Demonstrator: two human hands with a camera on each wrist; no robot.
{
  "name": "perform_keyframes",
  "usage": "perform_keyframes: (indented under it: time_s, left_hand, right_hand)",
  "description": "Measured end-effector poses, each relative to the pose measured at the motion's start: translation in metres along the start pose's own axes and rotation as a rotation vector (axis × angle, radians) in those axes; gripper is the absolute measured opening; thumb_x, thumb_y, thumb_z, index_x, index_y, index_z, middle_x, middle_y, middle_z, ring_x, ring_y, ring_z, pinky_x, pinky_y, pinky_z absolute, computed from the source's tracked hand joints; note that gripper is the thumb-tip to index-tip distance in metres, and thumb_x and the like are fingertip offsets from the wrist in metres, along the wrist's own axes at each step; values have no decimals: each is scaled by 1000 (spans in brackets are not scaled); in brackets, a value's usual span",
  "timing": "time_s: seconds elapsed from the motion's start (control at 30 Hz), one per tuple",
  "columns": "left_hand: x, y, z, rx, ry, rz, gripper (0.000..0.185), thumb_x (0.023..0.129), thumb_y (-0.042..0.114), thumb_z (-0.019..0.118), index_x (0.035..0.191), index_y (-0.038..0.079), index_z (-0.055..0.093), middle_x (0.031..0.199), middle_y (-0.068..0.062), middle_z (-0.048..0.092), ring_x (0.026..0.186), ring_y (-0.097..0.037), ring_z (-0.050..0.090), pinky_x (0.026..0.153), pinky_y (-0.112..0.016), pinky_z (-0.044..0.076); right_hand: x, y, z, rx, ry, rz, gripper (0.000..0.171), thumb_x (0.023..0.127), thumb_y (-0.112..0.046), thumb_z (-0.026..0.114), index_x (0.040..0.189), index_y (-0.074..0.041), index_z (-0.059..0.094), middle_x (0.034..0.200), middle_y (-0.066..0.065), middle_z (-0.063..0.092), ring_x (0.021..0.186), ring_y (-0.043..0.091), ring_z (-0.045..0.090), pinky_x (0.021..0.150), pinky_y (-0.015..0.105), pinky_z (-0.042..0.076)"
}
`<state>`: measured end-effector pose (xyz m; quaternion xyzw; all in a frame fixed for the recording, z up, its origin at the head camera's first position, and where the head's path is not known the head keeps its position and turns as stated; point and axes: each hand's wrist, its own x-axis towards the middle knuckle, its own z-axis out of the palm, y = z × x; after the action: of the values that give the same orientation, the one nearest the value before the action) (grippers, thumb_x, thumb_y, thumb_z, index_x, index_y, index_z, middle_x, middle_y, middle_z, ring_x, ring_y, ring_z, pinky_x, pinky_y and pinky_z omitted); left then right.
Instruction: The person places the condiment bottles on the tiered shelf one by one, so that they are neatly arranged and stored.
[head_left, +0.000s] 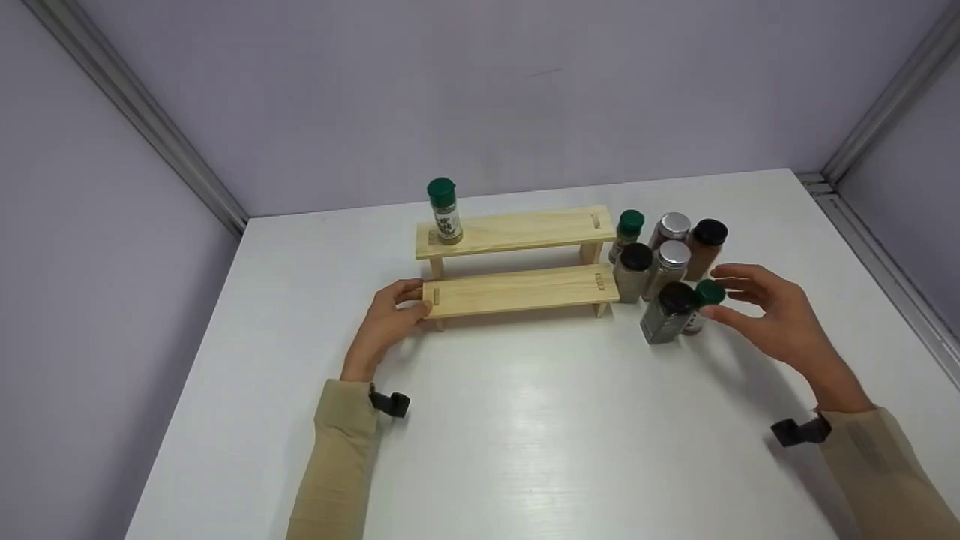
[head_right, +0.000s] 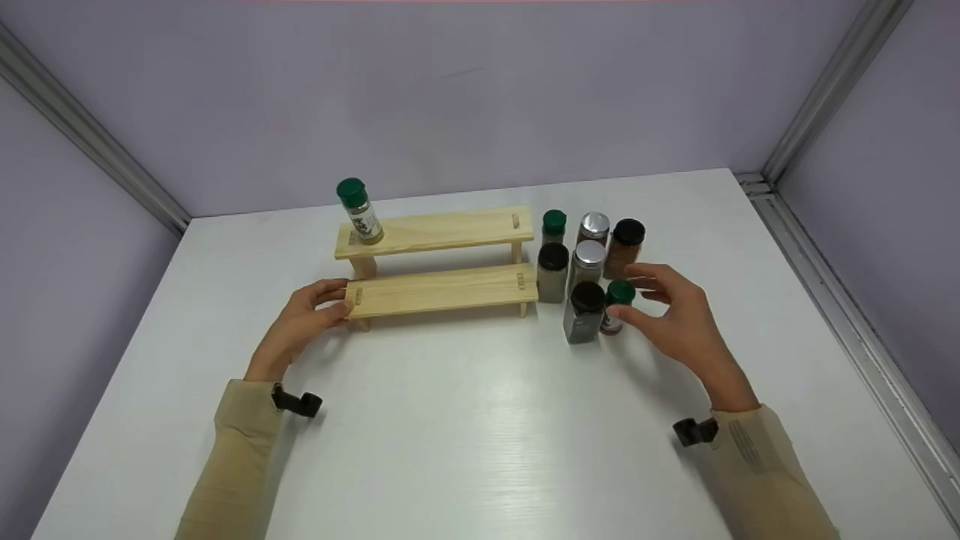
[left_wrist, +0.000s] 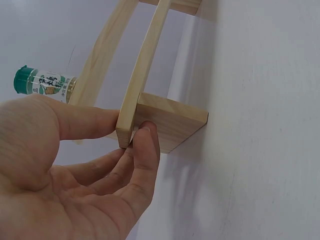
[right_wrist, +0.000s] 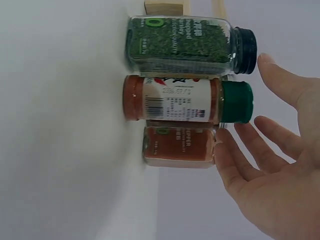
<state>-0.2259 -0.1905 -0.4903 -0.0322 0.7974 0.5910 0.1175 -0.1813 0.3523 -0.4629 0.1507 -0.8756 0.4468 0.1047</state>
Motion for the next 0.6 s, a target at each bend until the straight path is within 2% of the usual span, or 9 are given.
perform_keyframes:
  time_s: [0.27,0.43,0.6]
  left_hand:
    - [0,0,1,3,0,-22,53,106,12,62,156,2,49,149,-21,55,124,-31,63,107,-44,57]
    - [0,2,1,-4,1,-31,53,106,13,63,156,3,49,148,-20,55,124,-29,63,107,-44,57]
    - [-1,0,-2,-5,-12,-7,53,106,13,62,157,3,49,147,-21,56,119,-29,66,104,-45,57]
  right_hand:
    - [0,19,6,85,-25,61,54,90,0,85,139,4,64,123,-14,67,107,-5,68,95,10,54]
    - [2,22,6,130,-5,46,47,90,5,83,134,6,67,117,-14,71,104,-2,71,94,13,56]
    - [3,23,7,143,9,21,46,89,9,82,132,6,68,115,-13,72,104,-2,71,92,13,57]
